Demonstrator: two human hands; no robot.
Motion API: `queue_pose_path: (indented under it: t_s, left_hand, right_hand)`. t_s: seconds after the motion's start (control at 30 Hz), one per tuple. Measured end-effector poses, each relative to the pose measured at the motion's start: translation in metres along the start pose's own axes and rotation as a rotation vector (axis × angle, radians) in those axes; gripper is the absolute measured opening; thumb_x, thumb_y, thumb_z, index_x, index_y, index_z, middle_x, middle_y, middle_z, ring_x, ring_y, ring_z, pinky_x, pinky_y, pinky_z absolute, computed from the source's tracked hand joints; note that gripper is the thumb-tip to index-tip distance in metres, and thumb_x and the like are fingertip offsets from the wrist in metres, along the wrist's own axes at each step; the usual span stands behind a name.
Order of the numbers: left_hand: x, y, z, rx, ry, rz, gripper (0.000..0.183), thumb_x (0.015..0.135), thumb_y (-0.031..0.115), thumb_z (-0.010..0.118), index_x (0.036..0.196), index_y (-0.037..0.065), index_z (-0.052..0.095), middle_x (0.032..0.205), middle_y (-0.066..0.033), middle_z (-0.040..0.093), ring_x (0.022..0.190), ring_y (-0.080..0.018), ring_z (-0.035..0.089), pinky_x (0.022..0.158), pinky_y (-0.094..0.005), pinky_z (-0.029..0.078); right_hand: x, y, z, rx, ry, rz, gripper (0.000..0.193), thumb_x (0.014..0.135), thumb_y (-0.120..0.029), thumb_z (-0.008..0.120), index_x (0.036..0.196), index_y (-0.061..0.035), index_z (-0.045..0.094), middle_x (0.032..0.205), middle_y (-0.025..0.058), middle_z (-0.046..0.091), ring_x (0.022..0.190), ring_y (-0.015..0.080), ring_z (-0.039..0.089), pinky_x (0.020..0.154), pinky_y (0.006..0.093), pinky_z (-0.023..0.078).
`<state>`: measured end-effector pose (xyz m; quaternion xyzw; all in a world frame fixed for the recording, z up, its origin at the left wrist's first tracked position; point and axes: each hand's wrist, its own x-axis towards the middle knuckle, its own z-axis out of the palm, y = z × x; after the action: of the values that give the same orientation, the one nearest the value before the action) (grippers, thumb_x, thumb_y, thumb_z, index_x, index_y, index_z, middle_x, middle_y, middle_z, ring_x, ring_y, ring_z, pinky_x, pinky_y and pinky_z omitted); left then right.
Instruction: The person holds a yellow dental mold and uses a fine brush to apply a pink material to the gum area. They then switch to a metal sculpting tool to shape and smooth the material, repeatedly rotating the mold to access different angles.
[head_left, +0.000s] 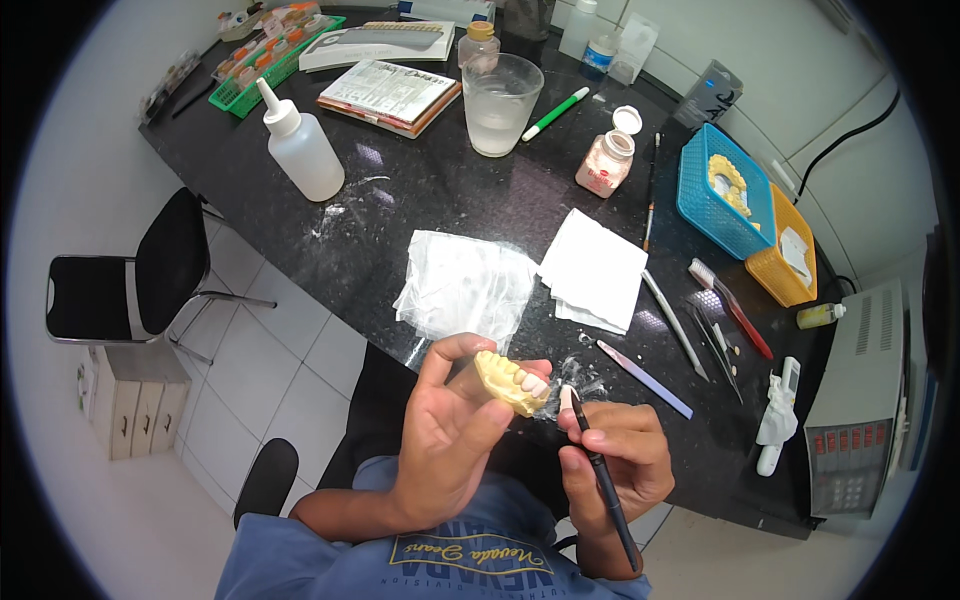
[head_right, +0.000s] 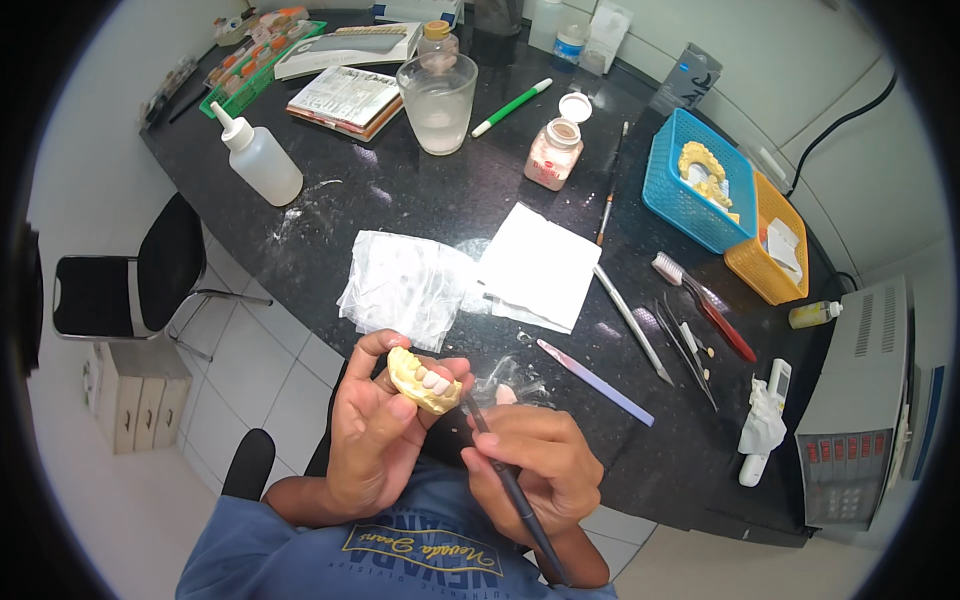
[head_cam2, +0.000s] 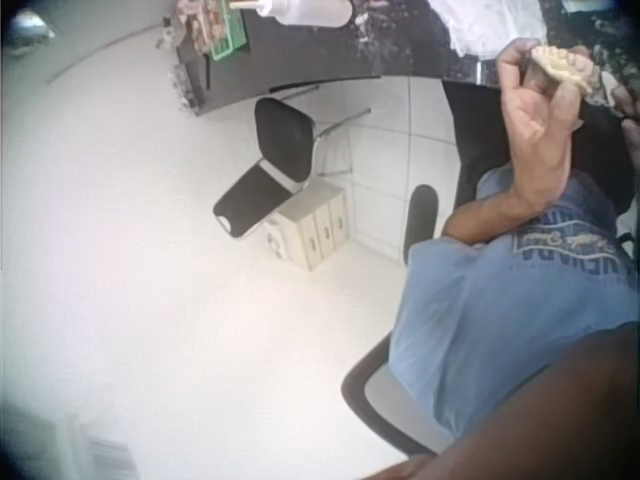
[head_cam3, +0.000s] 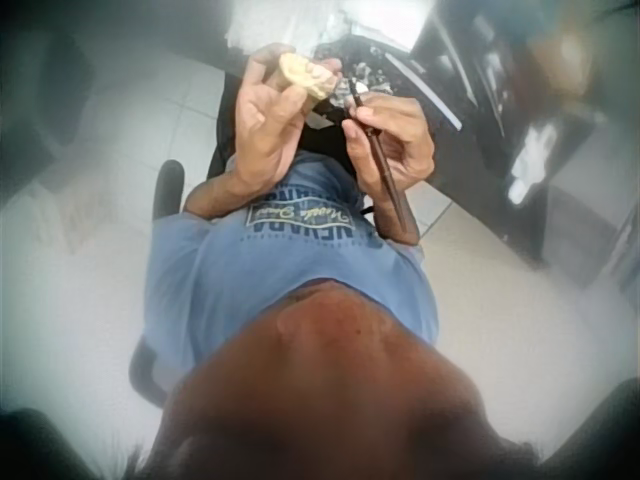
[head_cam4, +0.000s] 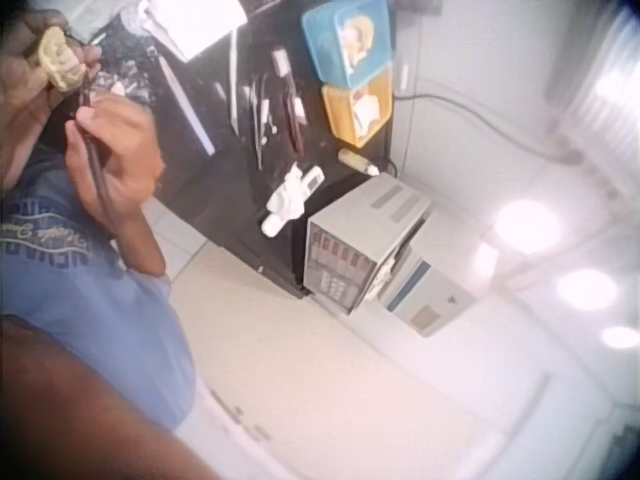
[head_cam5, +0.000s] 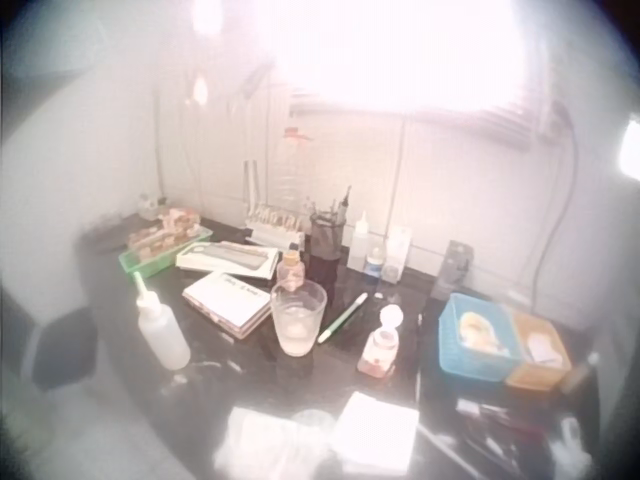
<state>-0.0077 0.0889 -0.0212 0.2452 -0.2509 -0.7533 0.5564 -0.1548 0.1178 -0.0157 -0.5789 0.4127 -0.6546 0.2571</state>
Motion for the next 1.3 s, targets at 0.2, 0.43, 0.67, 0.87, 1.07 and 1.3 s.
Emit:
queue_pose_path:
  t_s: [0.2, 0.43, 0.67, 0.87, 1.07, 1.3]
  left_hand:
    - [0.001, -0.002, -0.001, 0.008, 0.029, 0.008, 0.051, 0.094, 0.010, 0.062, 0.132, 0.006, 0.028, 0.125, -0.0296, 0.057, 0.121, -0.0346, 0.058, 0.109, -0.0488, 0.042]
    - [0.002, -0.006, -0.006, 0.019, 0.006, 0.046, 0.049, 0.093, 0.010, 0.063, 0.128, 0.005, 0.028, 0.124, -0.0274, 0.057, 0.121, -0.0318, 0.057, 0.111, -0.0495, 0.039]
    - [0.002, -0.015, -0.008, 0.037, -0.038, 0.159, 0.046, 0.092, 0.009, 0.064, 0.123, 0.006, 0.030, 0.118, -0.0222, 0.060, 0.130, -0.0318, 0.050, 0.114, -0.0530, 0.034]
    - [0.003, -0.021, -0.007, 0.007, -0.036, 0.211, 0.045, 0.091, 0.001, 0.063, 0.120, 0.007, 0.029, 0.119, -0.0228, 0.060, 0.131, -0.0351, 0.048, 0.110, -0.0487, 0.040]
    - [0.000, -0.016, -0.004, 0.067, -0.028, 0.175, 0.046, 0.090, 0.002, 0.067, 0.118, 0.007, 0.031, 0.120, -0.0222, 0.060, 0.128, -0.0333, 0.051, 0.109, -0.0495, 0.042]
    - [0.003, -0.022, -0.012, 0.080, -0.082, 0.247, 0.045, 0.086, -0.010, 0.065, 0.117, 0.004, 0.037, 0.126, -0.0279, 0.053, 0.122, -0.0317, 0.057, 0.104, -0.0430, 0.050]
  right_hand:
    - [0.002, 0.004, 0.002, -0.094, -0.030, -0.064, 0.021, 0.079, 0.000, 0.076, 0.095, 0.0023, 0.063, 0.085, 0.0167, 0.067, 0.084, 0.0282, 0.071, 0.072, 0.0349, 0.059]
    - [0.004, 0.006, 0.012, -0.068, -0.019, -0.097, 0.022, 0.078, -0.001, 0.075, 0.093, 0.0006, 0.059, 0.078, 0.0156, 0.066, 0.083, 0.0308, 0.072, 0.069, 0.0357, 0.059]
    - [0.003, 0.007, 0.015, -0.050, 0.003, -0.086, 0.023, 0.078, -0.002, 0.076, 0.093, 0.0001, 0.058, 0.079, 0.0156, 0.066, 0.086, 0.0316, 0.072, 0.069, 0.0361, 0.059]
    - [-0.001, 0.008, 0.016, -0.060, 0.040, -0.054, 0.026, 0.075, -0.002, 0.078, 0.092, -0.0011, 0.059, 0.081, 0.0158, 0.067, 0.088, 0.0305, 0.073, 0.073, 0.0372, 0.059]
    - [0.004, 0.007, 0.013, -0.109, 0.037, -0.096, 0.025, 0.074, -0.002, 0.078, 0.091, -0.0021, 0.060, 0.082, 0.0145, 0.067, 0.088, 0.0299, 0.073, 0.075, 0.0379, 0.060]
    - [0.006, 0.006, 0.008, -0.130, -0.011, -0.142, 0.025, 0.076, -0.003, 0.078, 0.094, -0.0021, 0.062, 0.082, 0.0141, 0.067, 0.087, 0.0306, 0.073, 0.072, 0.0355, 0.060]
